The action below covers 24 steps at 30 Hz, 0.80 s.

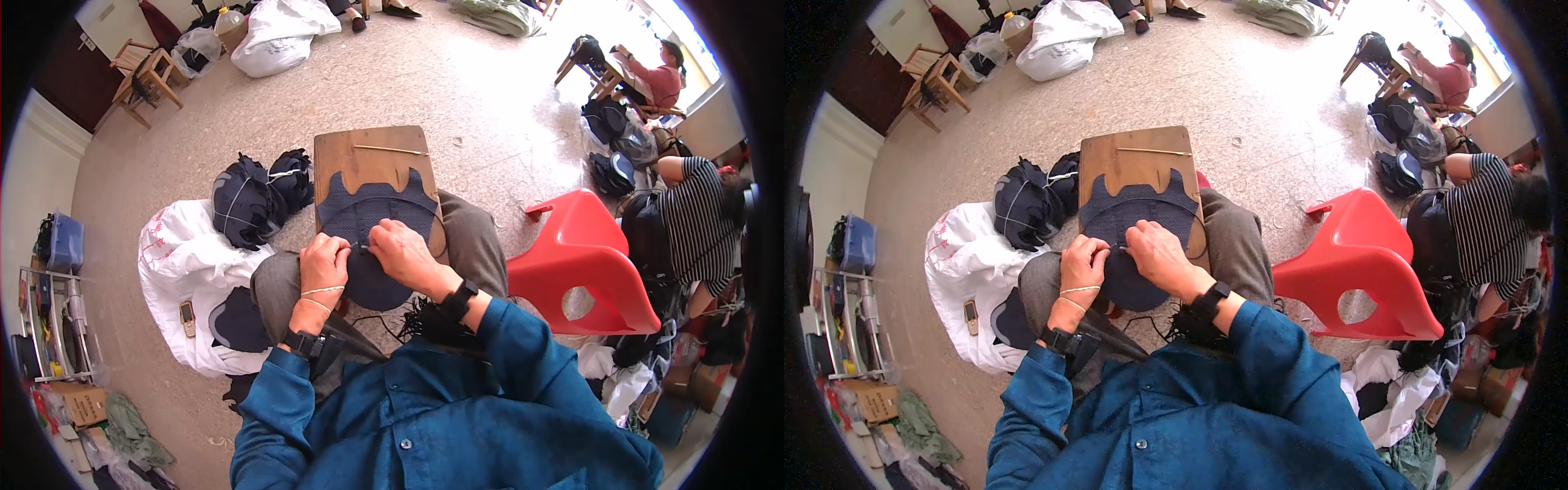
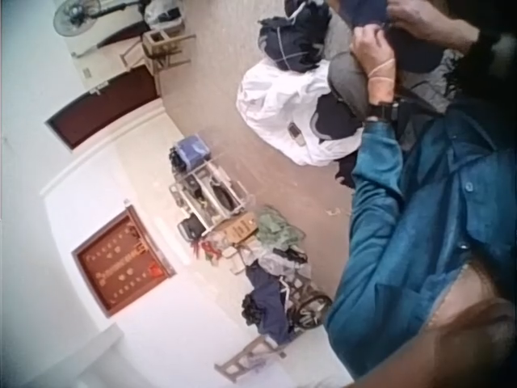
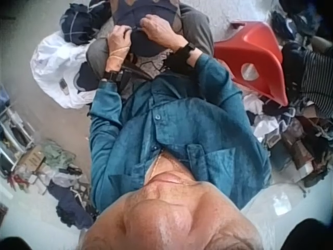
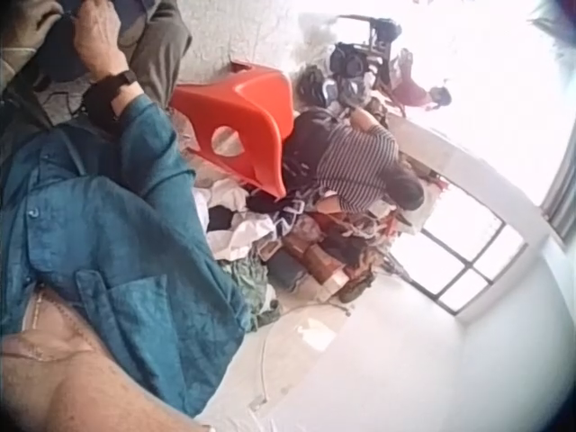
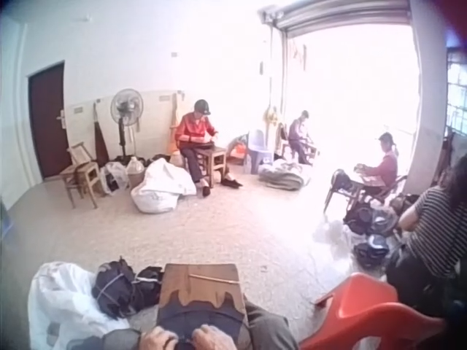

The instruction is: Hand-stitching and threading a shoe upper component on a wooden board.

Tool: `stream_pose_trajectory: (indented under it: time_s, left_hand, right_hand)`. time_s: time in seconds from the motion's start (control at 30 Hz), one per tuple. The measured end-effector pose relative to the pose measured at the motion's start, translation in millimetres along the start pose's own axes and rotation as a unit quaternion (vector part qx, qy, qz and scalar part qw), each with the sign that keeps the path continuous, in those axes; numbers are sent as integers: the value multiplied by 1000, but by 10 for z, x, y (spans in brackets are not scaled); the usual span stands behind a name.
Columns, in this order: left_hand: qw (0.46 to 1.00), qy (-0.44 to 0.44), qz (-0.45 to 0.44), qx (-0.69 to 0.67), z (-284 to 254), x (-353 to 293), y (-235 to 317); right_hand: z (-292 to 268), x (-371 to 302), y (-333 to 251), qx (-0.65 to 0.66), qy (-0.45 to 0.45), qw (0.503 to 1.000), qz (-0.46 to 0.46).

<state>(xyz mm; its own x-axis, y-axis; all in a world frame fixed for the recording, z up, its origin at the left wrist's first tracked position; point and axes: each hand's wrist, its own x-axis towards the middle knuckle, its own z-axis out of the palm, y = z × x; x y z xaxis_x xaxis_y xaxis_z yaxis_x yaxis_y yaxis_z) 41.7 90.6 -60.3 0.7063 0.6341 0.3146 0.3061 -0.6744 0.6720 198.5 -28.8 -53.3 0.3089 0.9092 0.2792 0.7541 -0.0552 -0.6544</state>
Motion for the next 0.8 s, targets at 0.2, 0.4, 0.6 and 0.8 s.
stream_pose_trajectory:
  time_s: [0.2,0.4,0.6,0.8]
  left_hand:
    - [997,-51,44,49,-138,92,22]
    - [983,-105,104,108,-125,183,16]
    - [964,-164,115,175,-89,292,25]
    - [956,-230,100,152,-136,441,-73]
  right_hand:
    - [-160,-88,36,154,40,981,114]
    - [-59,-137,123,0,10,1000,-7]
    - [-93,-78,225,39,-27,999,-6]
    - [-145,-57,185,24,-69,997,-8]
